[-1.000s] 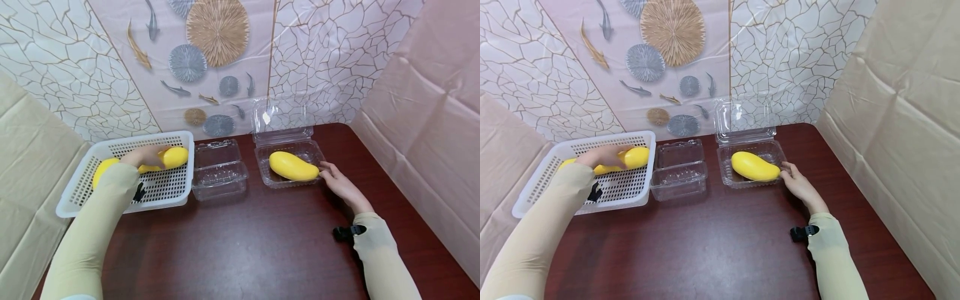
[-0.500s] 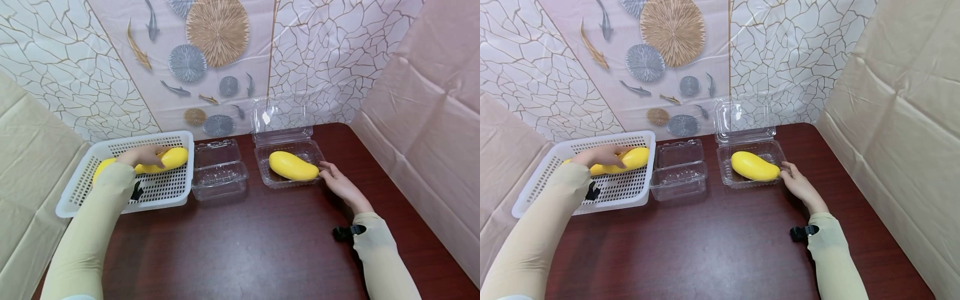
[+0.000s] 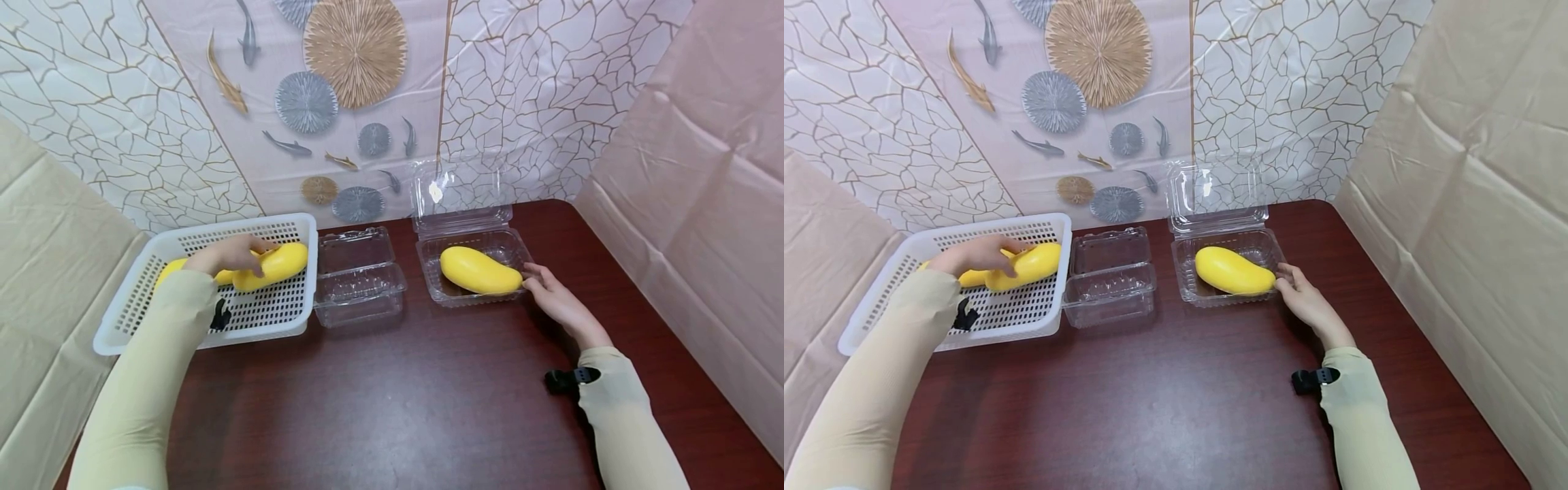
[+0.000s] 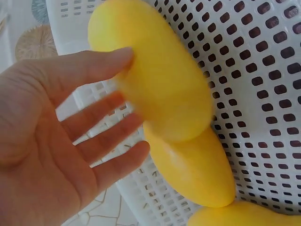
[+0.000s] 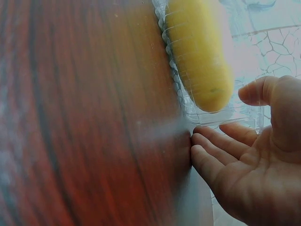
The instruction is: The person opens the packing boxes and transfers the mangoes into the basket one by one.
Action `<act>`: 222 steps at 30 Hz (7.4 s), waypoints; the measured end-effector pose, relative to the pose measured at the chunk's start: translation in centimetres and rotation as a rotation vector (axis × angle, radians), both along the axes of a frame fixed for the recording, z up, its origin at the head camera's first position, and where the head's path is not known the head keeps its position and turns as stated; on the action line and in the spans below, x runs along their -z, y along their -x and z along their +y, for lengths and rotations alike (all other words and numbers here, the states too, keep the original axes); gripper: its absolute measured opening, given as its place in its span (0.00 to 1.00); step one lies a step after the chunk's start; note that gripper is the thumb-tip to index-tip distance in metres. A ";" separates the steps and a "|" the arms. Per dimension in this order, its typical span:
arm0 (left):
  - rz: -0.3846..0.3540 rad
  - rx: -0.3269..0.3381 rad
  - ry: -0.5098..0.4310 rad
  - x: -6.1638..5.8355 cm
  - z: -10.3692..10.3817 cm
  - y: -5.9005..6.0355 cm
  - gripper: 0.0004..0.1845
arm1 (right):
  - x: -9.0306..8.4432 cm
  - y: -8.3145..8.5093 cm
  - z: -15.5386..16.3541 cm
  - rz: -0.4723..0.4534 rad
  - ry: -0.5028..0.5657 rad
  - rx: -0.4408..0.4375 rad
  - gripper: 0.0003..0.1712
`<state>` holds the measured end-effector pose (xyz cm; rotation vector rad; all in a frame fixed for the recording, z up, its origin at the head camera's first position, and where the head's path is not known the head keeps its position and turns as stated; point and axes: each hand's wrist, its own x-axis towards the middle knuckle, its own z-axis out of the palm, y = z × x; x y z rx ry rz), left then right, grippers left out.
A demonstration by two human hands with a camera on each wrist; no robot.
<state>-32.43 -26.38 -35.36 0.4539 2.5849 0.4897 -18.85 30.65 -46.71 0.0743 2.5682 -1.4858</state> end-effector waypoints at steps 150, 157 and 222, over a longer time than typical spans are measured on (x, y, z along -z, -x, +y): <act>0.345 0.447 -0.041 1.6 30.2 -1.9 0.28 | -0.3 0.5 0.6 -0.079 0.001 -0.032 0.46; 0.353 0.472 0.007 2.6 30.7 -2.2 0.30 | -0.5 0.6 0.6 -0.084 0.000 -0.036 0.47; 0.357 0.479 0.003 5.9 31.5 -3.7 0.41 | -0.4 0.5 0.9 -0.108 -0.046 -0.047 0.50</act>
